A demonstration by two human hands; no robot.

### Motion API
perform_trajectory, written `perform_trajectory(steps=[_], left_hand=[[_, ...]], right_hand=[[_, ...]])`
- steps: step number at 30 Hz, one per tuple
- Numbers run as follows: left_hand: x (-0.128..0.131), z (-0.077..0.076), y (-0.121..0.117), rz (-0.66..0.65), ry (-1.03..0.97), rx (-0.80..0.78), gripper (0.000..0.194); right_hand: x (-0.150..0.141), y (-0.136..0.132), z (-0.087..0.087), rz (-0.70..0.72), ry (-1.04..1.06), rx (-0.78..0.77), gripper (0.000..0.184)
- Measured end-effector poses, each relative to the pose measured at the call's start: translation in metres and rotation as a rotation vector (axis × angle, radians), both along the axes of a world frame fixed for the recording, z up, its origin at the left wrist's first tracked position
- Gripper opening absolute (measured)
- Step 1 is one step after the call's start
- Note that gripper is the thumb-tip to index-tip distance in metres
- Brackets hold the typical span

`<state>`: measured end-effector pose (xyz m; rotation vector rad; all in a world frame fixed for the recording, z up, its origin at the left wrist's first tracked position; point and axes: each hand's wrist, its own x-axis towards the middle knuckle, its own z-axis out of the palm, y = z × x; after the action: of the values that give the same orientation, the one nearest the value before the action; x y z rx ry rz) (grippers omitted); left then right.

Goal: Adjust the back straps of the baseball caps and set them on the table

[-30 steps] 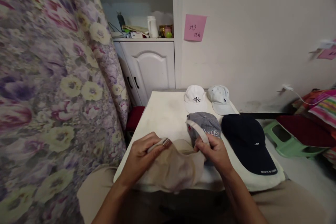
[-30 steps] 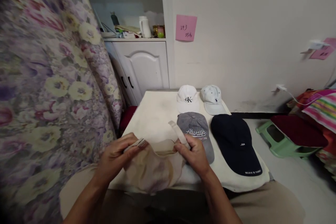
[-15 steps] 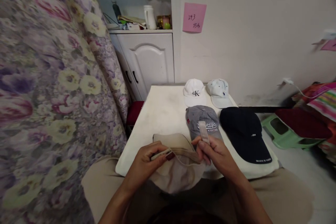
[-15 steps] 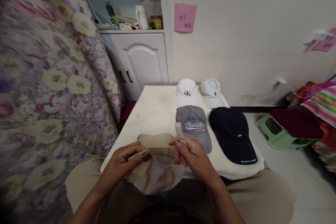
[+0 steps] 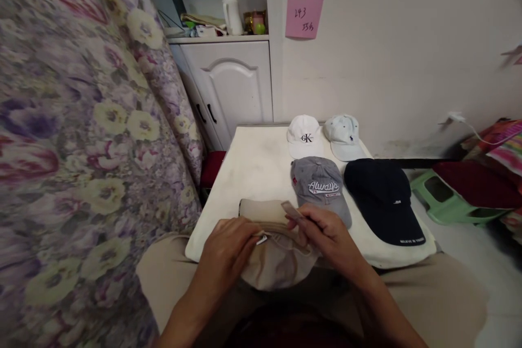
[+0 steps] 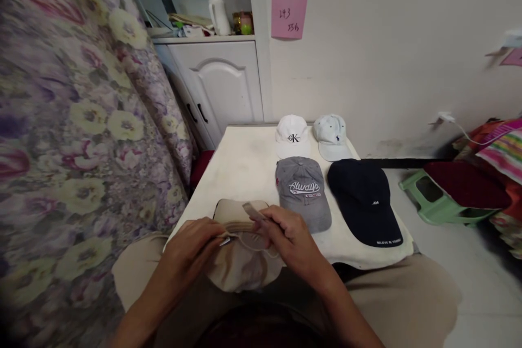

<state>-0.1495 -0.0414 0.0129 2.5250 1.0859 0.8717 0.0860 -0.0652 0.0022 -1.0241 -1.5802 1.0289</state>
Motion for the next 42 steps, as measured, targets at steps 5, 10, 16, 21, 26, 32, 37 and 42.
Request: perform_trajectory(steps=[5, 10, 16, 21, 26, 32, 37, 42], left_hand=[[0.003, -0.014, -0.004, 0.067, -0.027, -0.021, 0.013], [-0.001, -0.011, -0.005, -0.015, -0.223, -0.332, 0.013], [-0.009, -0.011, 0.001, -0.122, -0.404, -0.494, 0.018], [-0.013, -0.016, 0.004, -0.165, -0.452, -0.511, 0.024], [-0.014, -0.019, 0.006, -0.189, -0.491, -0.499, 0.021], [-0.014, -0.020, 0.006, -0.210, -0.514, -0.502, 0.017], [-0.013, -0.019, 0.007, -0.219, -0.484, -0.494, 0.015], [-0.012, -0.020, 0.007, -0.243, -0.480, -0.474, 0.013]], right_hand=[[-0.006, -0.002, -0.005, -0.006, 0.055, -0.031, 0.029], [-0.006, -0.003, -0.007, -0.031, 0.050, 0.007, 0.021], [-0.010, -0.006, -0.003, 0.056, 0.062, 0.007, 0.019], [-0.015, -0.006, -0.001, 0.118, -0.028, 0.103, 0.014], [-0.018, -0.007, 0.003, 0.156, -0.104, 0.149, 0.012], [-0.025, -0.006, 0.003, 0.155, -0.053, 0.157, 0.011], [-0.026, -0.004, 0.002, 0.159, -0.079, 0.138, 0.013], [-0.025, -0.004, 0.000, 0.158, -0.088, 0.173, 0.016]])
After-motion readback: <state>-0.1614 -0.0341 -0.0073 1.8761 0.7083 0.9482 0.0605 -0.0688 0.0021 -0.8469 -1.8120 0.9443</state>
